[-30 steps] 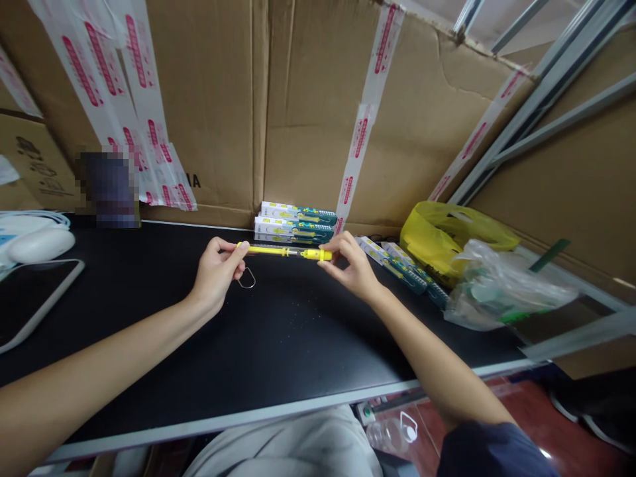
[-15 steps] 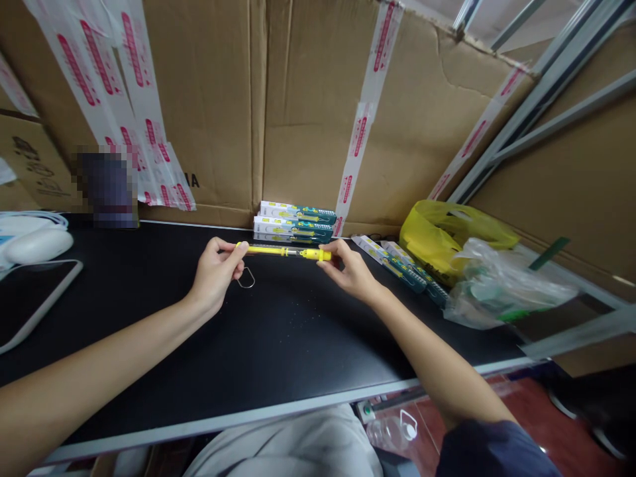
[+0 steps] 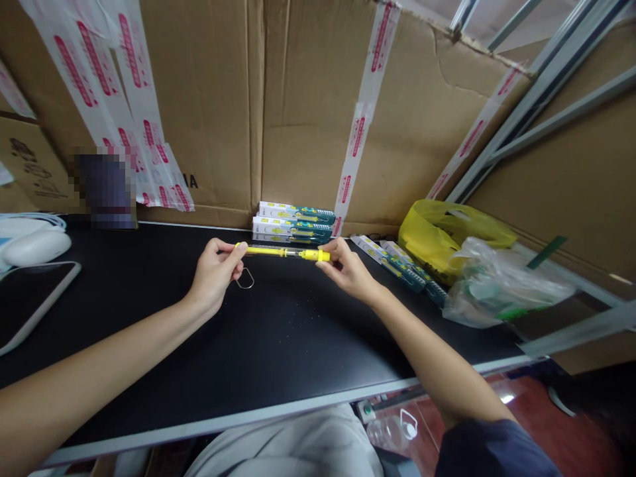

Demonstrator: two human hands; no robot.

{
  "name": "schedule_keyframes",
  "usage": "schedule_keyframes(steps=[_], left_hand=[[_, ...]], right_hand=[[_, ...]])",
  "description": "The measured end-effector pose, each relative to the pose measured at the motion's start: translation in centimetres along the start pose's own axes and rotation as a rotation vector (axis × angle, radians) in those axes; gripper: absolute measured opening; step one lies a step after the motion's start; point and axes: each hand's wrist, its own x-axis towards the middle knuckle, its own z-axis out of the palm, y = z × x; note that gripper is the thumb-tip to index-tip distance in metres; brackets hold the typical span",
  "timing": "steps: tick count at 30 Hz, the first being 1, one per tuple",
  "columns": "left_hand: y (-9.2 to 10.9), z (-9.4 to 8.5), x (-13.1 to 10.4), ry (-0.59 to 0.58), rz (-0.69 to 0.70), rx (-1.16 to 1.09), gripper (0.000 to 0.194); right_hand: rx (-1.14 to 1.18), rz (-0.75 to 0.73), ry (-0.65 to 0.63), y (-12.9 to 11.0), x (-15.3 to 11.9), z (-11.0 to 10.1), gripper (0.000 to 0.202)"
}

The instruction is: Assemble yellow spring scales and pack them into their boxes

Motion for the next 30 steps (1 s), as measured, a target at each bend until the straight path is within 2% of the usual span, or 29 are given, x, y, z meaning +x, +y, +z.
schedule_keyframes(steps=[9, 13, 18, 21, 25, 30], left_hand=[[-0.6, -0.2, 0.4, -0.004, 0.004, 0.016, 0.042], [-0.4, -0.4, 0.9, -0.054, 0.022, 0.049, 0.042], [0.4, -0.6, 1.3, -0.229, 0.047, 0.232, 0.04], [0.6, -0.5, 1.0, -0.409, -0.038, 0.337, 0.039], [0.3, 0.0, 0.0, -0.603, -0.184, 0.379, 0.043], [0.1, 0.4, -1.1, -0.682, -0.308, 0.33, 0.049]], right_hand=[[0.012, 0.031, -0.028, 0.7, 0.0, 0.1, 0.023], [0.087, 0.083, -0.057, 1.2, 0.0, 0.1, 0.023], [0.26, 0.172, 0.029, 1.5, 0.3, 0.3, 0.025], [0.444, 0.227, 0.085, 1.6, 0.5, 0.5, 0.029], [0.586, 0.231, 0.092, 1.5, 0.7, 0.9, 0.032], [0.699, 0.247, 0.041, 0.7, 1.0, 2.4, 0.035]])
